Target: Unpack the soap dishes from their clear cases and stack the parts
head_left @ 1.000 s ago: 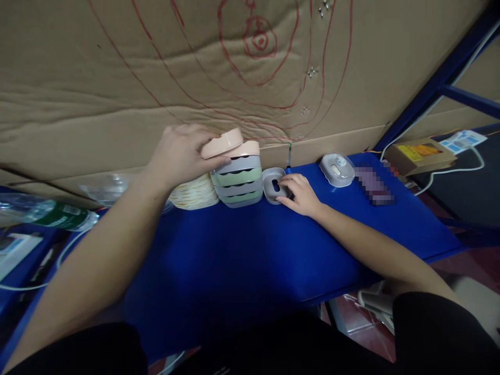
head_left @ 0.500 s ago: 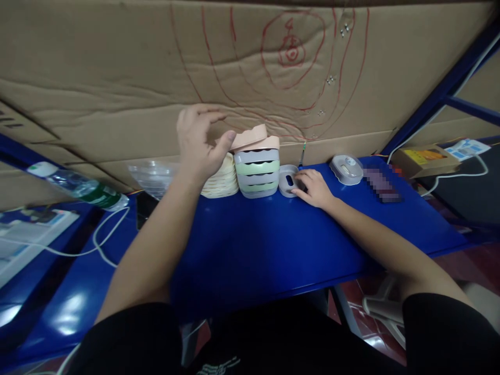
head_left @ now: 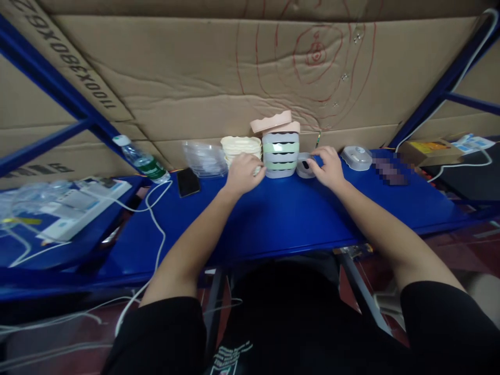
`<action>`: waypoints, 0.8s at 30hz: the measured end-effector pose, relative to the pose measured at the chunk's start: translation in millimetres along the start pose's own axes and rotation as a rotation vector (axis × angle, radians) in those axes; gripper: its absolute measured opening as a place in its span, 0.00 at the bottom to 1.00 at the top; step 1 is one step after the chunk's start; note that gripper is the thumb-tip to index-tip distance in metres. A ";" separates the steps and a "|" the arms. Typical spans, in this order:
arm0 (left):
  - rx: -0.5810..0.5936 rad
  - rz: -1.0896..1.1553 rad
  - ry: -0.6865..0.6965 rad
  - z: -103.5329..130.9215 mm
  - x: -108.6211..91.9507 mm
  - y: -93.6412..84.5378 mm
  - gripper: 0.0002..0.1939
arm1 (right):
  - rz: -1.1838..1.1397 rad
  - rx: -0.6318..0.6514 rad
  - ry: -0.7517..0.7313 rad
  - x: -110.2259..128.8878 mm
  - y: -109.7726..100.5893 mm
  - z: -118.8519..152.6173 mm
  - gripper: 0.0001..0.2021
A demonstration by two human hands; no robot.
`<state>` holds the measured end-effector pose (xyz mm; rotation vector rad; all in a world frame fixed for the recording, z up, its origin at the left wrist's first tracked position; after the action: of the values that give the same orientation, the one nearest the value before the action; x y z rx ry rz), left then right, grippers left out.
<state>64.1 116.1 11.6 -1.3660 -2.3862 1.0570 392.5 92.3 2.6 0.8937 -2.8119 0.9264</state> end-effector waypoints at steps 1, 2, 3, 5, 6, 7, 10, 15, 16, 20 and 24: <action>0.100 0.004 0.020 9.6 -6.4 5.7 0.15 | -0.016 -0.022 -0.007 7.6 0.2 -3.1 0.19; 0.192 0.012 0.036 18.8 -12.2 10.8 0.15 | -0.029 -0.031 -0.009 15.0 1.3 -5.8 0.18; 0.267 0.022 0.041 27.0 -16.7 15.2 0.16 | -0.040 -0.031 -0.007 22.0 3.1 -7.6 0.18; 0.373 0.039 0.018 40.0 -20.8 22.3 0.16 | -0.058 -0.012 0.001 34.5 8.7 -8.2 0.18; 0.404 0.043 -0.009 44.6 -20.5 25.1 0.15 | -0.068 0.003 0.007 39.7 12.1 -6.6 0.19; 0.430 0.047 -0.037 48.1 -19.1 27.8 0.15 | -0.079 0.019 0.015 43.7 15.7 -4.0 0.20; 0.483 0.060 -0.093 54.0 -12.7 34.3 0.15 | -0.105 0.081 0.046 49.0 25.5 7.4 0.22; 0.505 0.076 -0.117 56.4 -6.3 39.1 0.18 | -0.108 0.139 0.062 43.6 30.2 19.9 0.24; 0.506 0.073 -0.126 56.5 -5.5 39.6 0.18 | -0.106 0.132 0.079 40.9 29.7 20.2 0.24; 0.500 0.062 -0.163 55.9 -3.3 40.2 0.19 | -0.108 0.109 0.146 28.9 28.7 18.7 0.24; 0.503 0.089 -0.151 56.0 -2.7 36.9 0.18 | -0.129 0.143 0.158 22.8 30.0 19.7 0.24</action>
<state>63.2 98.5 -53.2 -1.2465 -1.9611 1.6922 360.0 89.3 -24.5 0.9586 -2.5507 1.1360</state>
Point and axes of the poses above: each hand's wrist, its own z-axis away from the middle knuckle, its own y-axis out of the palm, x = y × z, the point moved 4 cm from there along -z, towards the middle knuckle, and after that the axes turned 6 degrees about z, right-handed, at the moved point
